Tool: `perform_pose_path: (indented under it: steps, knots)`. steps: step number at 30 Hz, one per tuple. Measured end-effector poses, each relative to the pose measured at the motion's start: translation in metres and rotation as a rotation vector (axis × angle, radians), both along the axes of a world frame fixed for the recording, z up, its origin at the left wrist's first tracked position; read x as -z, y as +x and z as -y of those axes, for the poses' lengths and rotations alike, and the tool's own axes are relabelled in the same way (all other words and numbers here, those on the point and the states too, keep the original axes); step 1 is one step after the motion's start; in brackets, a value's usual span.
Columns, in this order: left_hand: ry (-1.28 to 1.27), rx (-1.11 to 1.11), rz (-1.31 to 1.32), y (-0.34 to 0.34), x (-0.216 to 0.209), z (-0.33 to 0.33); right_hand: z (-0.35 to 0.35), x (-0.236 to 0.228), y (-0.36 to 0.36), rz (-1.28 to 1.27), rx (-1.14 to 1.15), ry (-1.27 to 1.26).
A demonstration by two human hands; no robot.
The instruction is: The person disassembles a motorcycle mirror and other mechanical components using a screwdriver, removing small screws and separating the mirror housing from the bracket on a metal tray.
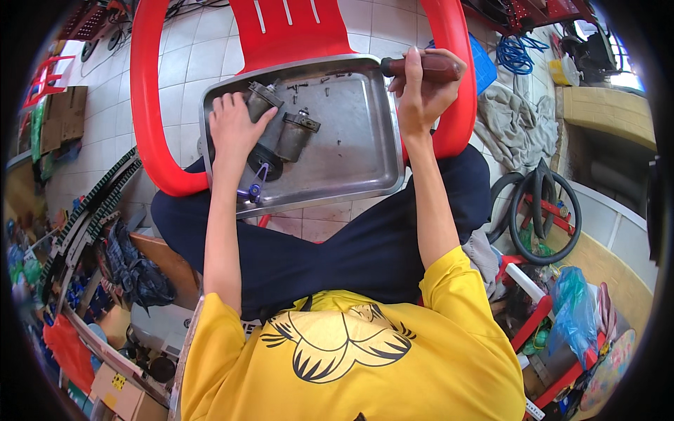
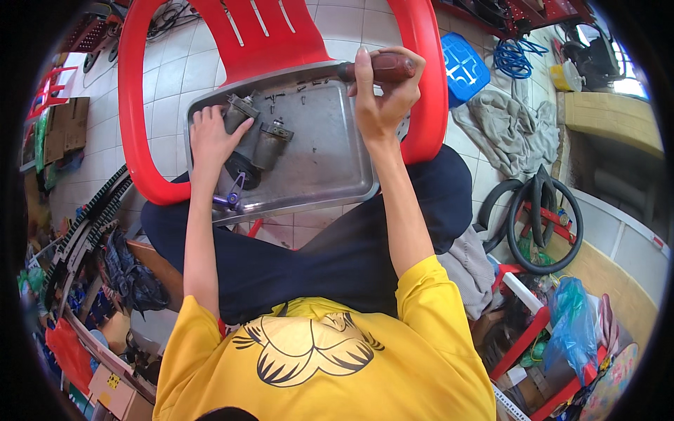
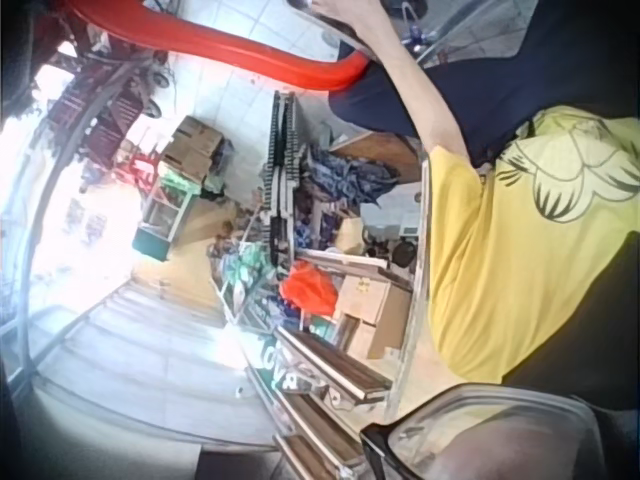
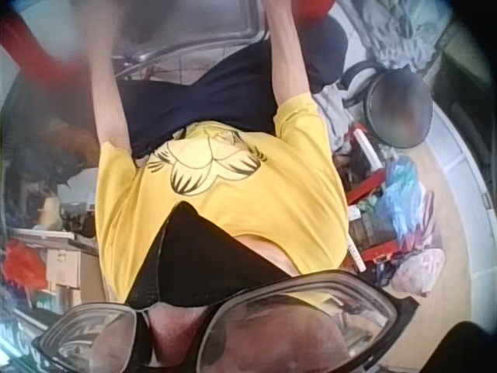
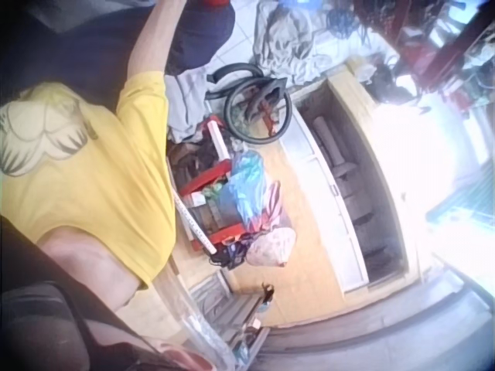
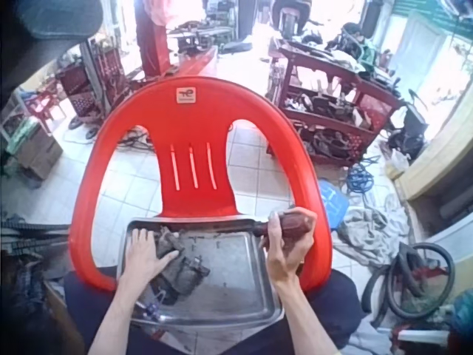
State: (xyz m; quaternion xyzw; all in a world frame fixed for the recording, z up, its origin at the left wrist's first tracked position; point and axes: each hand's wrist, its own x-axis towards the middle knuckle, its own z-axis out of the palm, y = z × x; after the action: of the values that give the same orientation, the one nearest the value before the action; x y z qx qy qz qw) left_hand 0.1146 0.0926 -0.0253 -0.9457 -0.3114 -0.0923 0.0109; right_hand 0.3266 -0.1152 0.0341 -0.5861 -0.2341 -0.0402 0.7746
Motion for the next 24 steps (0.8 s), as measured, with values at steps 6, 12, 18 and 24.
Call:
perform_pose_path:
  steps: [6, 12, 18, 24]
  knots:
    - [0.017, 0.175, -0.090, -0.005, 0.000, -0.015, 0.002, -0.001, 0.006, 0.036, -0.016, -0.005]
    - [-0.353, -0.069, 0.219, -0.035, -0.010, -0.026, 0.002, -0.001, 0.005, 0.050, -0.003, -0.038]
    - [-1.157, -0.348, 0.848, -0.060, -0.024, -0.027, 0.000, 0.000, 0.006, 0.020, -0.016, 0.016]
    - [-1.347, -0.380, 0.926, -0.062, -0.026, -0.018, 0.000, 0.004, 0.003, 0.032, -0.029, -0.031]
